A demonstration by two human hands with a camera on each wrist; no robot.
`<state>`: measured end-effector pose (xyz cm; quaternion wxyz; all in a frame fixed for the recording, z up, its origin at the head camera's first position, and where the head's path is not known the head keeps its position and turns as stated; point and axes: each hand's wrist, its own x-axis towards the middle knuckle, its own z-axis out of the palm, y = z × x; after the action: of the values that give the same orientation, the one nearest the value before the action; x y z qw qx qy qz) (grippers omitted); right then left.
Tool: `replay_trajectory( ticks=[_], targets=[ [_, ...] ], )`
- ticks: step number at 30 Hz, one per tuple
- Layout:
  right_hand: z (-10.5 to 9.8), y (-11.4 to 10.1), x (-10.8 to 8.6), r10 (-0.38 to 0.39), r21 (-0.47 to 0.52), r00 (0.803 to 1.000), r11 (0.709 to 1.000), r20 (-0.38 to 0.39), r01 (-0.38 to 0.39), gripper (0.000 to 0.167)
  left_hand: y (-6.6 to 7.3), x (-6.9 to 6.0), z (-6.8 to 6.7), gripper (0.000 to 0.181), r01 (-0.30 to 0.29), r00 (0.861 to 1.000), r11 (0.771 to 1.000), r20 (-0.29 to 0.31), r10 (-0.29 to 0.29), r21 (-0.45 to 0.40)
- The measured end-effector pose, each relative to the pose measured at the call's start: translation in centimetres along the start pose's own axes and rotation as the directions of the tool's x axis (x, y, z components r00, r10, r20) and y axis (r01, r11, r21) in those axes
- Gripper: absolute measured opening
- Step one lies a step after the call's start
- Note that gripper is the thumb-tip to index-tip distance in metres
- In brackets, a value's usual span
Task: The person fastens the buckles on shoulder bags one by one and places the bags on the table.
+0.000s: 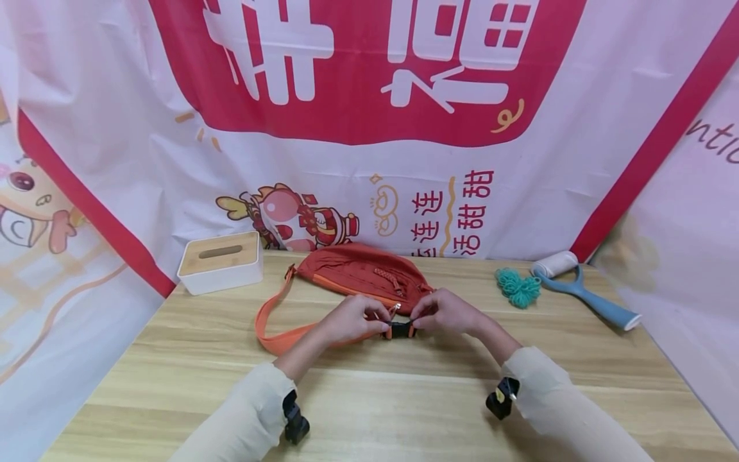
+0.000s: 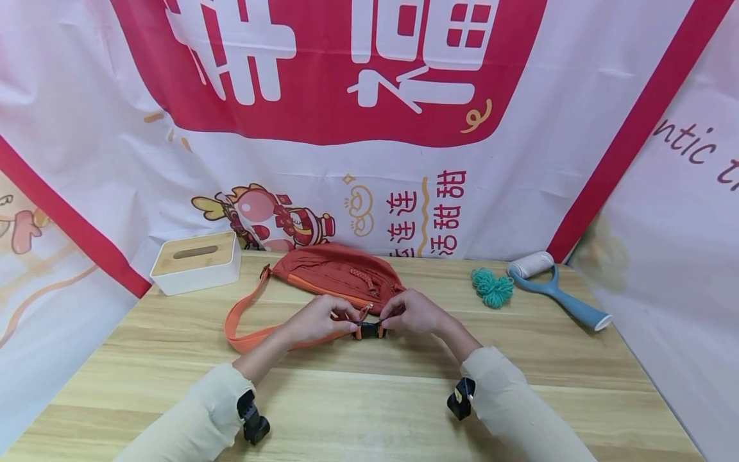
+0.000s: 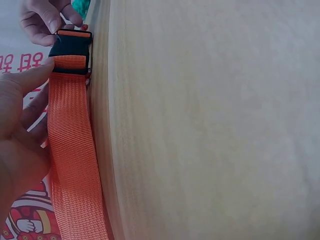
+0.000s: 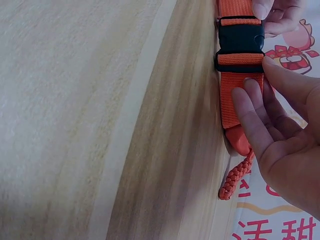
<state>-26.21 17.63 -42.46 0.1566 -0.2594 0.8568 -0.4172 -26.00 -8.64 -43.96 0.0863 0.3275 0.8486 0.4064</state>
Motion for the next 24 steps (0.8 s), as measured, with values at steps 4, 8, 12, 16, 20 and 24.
replay_trajectory(
  ticks=[4, 8, 12, 16, 20, 24],
  targets=[
    [0.05, 0.13, 0.02, -0.003, -0.004, 1.000, 1.000, 0.010, 0.003, 0.006, -0.01, 0.03, 0.08, 0.006, 0.008, 1.000, 1.000, 0.003, -0.008, 0.000],
    [0.07, -0.01, -0.01, 0.000, -0.014, 1.000, 1.000, 0.010, 0.001, 0.006, -0.04, 0.09, 0.11, 0.006, 0.013, 1.000, 1.000, 0.007, -0.013, -0.001],
    [0.14, -0.10, -0.09, 0.006, -0.010, 1.000, 1.000, 0.001, -0.006, 0.006, -0.06, 0.10, 0.11, 0.006, 0.014, 1.000, 1.000, 0.010, -0.014, 0.007],
    [0.19, -0.08, -0.10, 0.013, 0.004, 1.000, 1.000, -0.005, -0.013, 0.006, 0.00, 0.03, 0.09, 0.006, 0.016, 1.000, 1.000, 0.008, -0.016, 0.004],
    [0.18, -0.08, -0.14, 0.022, 0.037, 1.000, 0.999, -0.006, -0.022, 0.009, 0.02, 0.01, 0.06, 0.006, 0.023, 1.000, 1.000, 0.007, -0.023, -0.009],
    [0.01, -0.20, -0.30, 0.028, 0.089, 1.000, 0.996, -0.006, -0.028, 0.015, 0.21, -0.17, -0.11, 0.007, 0.029, 1.000, 0.999, 0.011, -0.028, -0.018]
  ],
)
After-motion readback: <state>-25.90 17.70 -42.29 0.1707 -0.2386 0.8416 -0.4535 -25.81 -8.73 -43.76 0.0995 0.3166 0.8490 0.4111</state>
